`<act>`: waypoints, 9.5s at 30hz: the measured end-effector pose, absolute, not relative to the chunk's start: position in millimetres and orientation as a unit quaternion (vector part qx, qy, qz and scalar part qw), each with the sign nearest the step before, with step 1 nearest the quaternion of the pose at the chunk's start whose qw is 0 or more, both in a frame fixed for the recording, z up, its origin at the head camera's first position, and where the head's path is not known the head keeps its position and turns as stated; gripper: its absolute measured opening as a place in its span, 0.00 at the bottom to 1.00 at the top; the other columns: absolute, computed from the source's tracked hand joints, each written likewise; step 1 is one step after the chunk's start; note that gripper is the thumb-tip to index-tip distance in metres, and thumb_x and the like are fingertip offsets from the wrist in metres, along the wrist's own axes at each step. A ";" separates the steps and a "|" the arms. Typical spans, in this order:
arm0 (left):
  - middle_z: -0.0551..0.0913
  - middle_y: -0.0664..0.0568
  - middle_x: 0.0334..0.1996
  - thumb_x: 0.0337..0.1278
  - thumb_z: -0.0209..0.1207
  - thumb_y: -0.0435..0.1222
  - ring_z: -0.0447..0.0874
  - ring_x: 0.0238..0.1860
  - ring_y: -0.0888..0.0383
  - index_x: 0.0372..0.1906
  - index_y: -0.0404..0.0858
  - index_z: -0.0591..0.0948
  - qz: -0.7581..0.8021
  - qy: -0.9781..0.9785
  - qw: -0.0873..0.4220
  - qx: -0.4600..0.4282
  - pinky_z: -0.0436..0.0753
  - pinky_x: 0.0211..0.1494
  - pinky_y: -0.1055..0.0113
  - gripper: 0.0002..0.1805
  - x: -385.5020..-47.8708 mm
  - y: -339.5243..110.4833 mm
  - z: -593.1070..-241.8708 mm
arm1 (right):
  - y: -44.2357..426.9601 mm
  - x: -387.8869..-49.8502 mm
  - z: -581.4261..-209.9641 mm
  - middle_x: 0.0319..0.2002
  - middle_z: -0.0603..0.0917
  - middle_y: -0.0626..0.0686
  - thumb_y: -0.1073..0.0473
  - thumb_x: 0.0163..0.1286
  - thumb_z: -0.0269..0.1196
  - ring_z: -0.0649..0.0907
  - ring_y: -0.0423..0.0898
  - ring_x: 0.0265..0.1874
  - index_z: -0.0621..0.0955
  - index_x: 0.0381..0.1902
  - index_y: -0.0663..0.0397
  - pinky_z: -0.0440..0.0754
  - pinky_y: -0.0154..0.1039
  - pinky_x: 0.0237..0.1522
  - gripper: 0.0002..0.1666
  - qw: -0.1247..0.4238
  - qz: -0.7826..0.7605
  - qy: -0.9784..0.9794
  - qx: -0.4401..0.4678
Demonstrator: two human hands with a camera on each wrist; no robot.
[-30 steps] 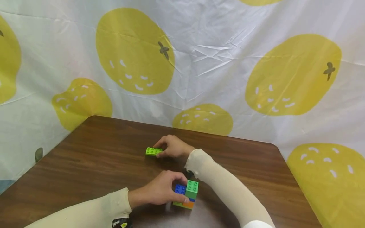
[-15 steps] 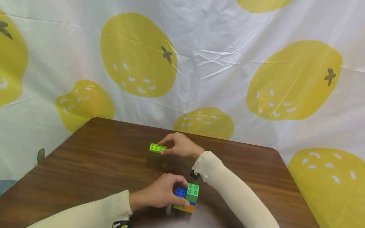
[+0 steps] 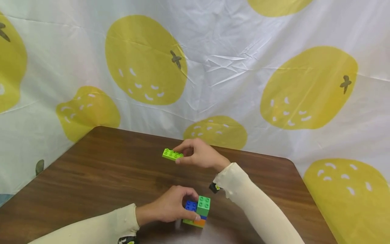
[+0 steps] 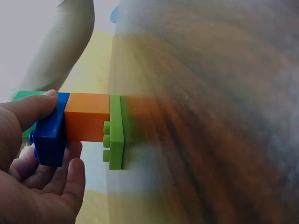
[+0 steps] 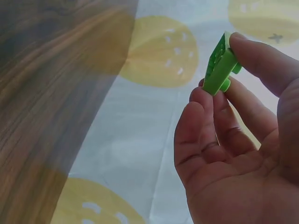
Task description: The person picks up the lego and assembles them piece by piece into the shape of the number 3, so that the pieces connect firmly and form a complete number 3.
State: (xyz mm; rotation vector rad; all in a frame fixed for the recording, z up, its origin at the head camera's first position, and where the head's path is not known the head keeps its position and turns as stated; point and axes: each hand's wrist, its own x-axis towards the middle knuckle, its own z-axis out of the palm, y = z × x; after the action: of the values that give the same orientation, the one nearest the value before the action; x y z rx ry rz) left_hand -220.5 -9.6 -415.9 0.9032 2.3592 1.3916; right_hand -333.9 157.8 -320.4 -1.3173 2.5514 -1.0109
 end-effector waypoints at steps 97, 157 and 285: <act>0.91 0.60 0.37 0.54 0.79 0.39 0.89 0.38 0.65 0.52 0.44 0.88 0.556 0.760 0.164 0.293 0.86 0.43 0.71 0.20 -219.0 -8.8 -421.0 | 245.3 -220.1 -350.4 0.45 0.89 0.47 0.60 0.66 0.77 0.85 0.46 0.34 0.89 0.52 0.43 0.87 0.39 0.35 0.17 0.043 -0.404 0.809 -0.424; 0.91 0.54 0.41 0.55 0.78 0.36 0.89 0.40 0.66 0.51 0.40 0.85 0.562 0.757 0.141 0.302 0.87 0.43 0.73 0.19 -210.5 -10.9 -417.0 | 241.4 -207.6 -371.3 0.34 0.82 0.52 0.63 0.65 0.76 0.85 0.44 0.32 0.90 0.51 0.50 0.88 0.41 0.36 0.17 0.034 -0.462 0.793 -0.396; 0.91 0.48 0.41 0.64 0.72 0.39 0.89 0.41 0.59 0.51 0.33 0.87 0.603 0.762 0.115 0.205 0.87 0.43 0.67 0.16 -213.8 -40.2 -430.3 | 234.9 -197.0 -419.7 0.54 0.83 0.69 0.59 0.71 0.72 0.92 0.48 0.38 0.64 0.78 0.72 0.91 0.42 0.43 0.46 0.108 -0.545 0.810 -0.188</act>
State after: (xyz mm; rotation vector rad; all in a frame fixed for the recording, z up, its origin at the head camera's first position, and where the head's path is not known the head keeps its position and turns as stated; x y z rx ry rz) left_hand -213.8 -40.2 -430.3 0.6008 2.2345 1.7681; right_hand -197.0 234.9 -419.7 -0.5520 2.3833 -1.6024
